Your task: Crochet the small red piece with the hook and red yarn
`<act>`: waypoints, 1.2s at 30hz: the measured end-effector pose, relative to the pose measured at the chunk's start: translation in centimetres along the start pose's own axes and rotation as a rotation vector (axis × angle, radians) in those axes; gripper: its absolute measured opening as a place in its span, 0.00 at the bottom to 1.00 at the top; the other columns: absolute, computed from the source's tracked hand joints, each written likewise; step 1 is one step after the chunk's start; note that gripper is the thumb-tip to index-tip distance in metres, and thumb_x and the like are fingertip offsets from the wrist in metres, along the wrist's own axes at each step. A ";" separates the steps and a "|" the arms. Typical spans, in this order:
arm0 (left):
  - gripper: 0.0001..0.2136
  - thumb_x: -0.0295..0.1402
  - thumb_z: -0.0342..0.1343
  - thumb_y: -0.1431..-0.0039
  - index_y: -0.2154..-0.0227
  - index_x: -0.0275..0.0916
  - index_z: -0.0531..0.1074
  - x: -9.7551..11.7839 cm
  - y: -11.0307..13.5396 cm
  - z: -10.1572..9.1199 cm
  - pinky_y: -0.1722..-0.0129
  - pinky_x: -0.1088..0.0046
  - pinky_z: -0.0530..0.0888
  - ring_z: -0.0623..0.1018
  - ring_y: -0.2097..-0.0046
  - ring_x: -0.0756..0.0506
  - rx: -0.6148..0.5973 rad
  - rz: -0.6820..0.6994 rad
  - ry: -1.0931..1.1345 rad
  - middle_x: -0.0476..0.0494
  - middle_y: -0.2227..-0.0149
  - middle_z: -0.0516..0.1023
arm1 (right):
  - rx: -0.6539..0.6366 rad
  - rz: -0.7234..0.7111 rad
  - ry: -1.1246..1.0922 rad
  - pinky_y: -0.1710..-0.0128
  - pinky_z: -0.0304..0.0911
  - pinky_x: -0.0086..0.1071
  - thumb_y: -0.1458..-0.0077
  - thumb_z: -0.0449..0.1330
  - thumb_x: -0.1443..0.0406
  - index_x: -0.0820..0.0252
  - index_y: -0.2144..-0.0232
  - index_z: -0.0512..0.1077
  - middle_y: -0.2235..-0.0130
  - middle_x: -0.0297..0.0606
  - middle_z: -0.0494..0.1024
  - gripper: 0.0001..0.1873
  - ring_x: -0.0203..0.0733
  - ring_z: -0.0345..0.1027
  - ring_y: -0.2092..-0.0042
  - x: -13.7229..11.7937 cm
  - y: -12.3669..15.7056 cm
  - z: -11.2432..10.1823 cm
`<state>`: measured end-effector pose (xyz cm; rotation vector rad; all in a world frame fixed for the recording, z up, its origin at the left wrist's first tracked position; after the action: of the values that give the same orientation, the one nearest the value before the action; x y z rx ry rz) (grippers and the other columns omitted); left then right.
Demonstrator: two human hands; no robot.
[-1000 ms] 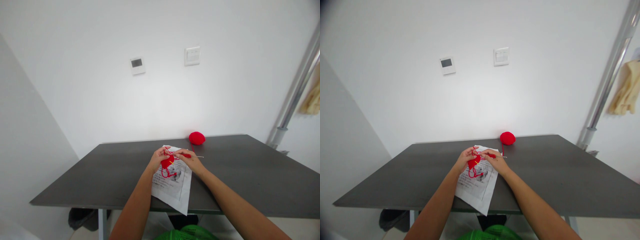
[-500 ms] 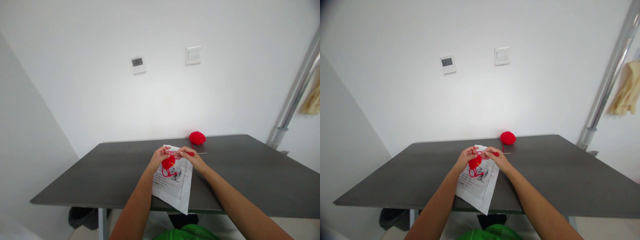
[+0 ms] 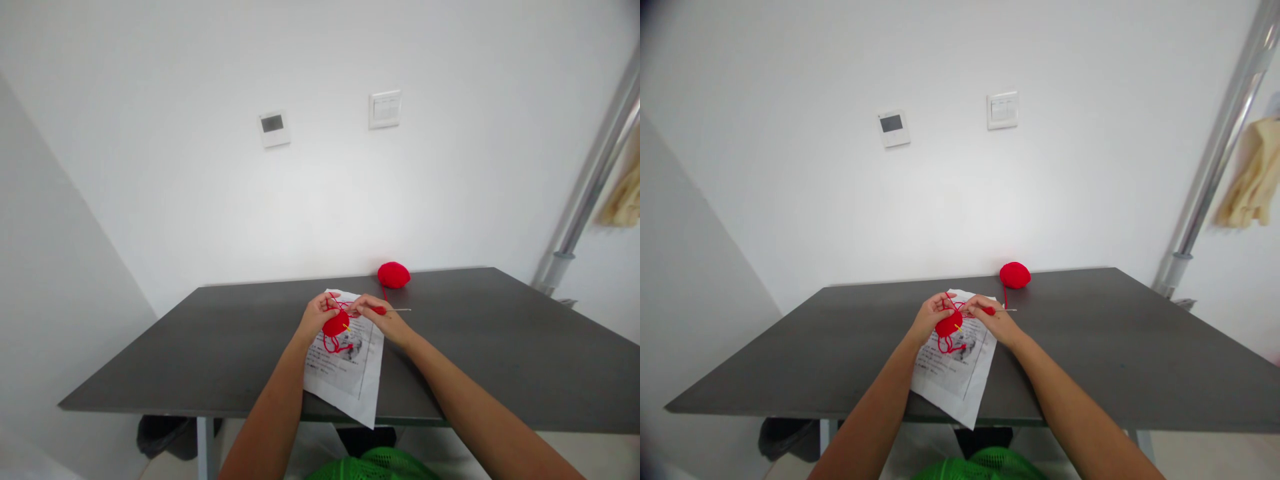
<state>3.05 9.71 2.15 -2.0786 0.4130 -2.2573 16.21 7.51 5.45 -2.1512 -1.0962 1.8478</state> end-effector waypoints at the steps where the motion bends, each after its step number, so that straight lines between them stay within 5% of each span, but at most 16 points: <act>1: 0.18 0.27 0.61 0.61 0.62 0.34 0.70 0.1 0.0 0.0 0.68 0.75 0.67 0.70 0.72 0.52 0.004 0.005 0.004 0.50 0.74 0.70 | 0.005 -0.006 0.019 0.60 0.61 0.34 0.44 0.53 0.59 0.60 0.68 0.73 0.67 0.38 0.74 0.12 0.41 0.67 0.62 -0.2 0.0 0.0; 16: 0.16 0.26 0.60 0.61 0.64 0.34 0.70 0.0 -0.2 -0.6 0.69 0.77 0.66 0.69 0.72 0.53 0.040 0.037 0.027 0.51 0.75 0.69 | 0.036 -0.029 0.221 0.58 0.63 0.34 0.43 0.51 0.61 0.58 0.66 0.72 0.66 0.38 0.75 0.11 0.41 0.68 0.61 -0.9 0.2 0.9; 25: 0.17 0.27 0.61 0.61 0.64 0.34 0.70 0.1 -0.1 -1.0 0.68 0.76 0.66 0.70 0.71 0.52 0.069 0.036 0.052 0.50 0.74 0.70 | 0.009 -0.176 0.373 0.56 0.62 0.33 0.42 0.48 0.65 0.57 0.63 0.70 0.61 0.39 0.75 0.11 0.40 0.68 0.58 -1.6 0.4 2.0; 36: 0.22 0.26 0.62 0.64 0.60 0.34 0.69 -0.3 -0.2 -0.4 0.68 0.76 0.66 0.71 0.71 0.52 0.020 -0.018 0.081 0.50 0.74 0.71 | 0.096 -0.069 0.181 0.59 0.63 0.35 0.43 0.52 0.62 0.59 0.67 0.73 0.66 0.38 0.76 0.11 0.43 0.70 0.61 -1.5 0.2 0.2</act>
<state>2.71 10.01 1.85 -1.9952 0.3746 -2.3517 16.08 6.39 6.53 -2.1482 -1.0082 1.6067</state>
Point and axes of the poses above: each hand's wrist, its own y-axis away from the middle knuckle, its own z-axis out of the palm, x = y × z, the point moved 10 cm from there along -y, towards the middle knuckle
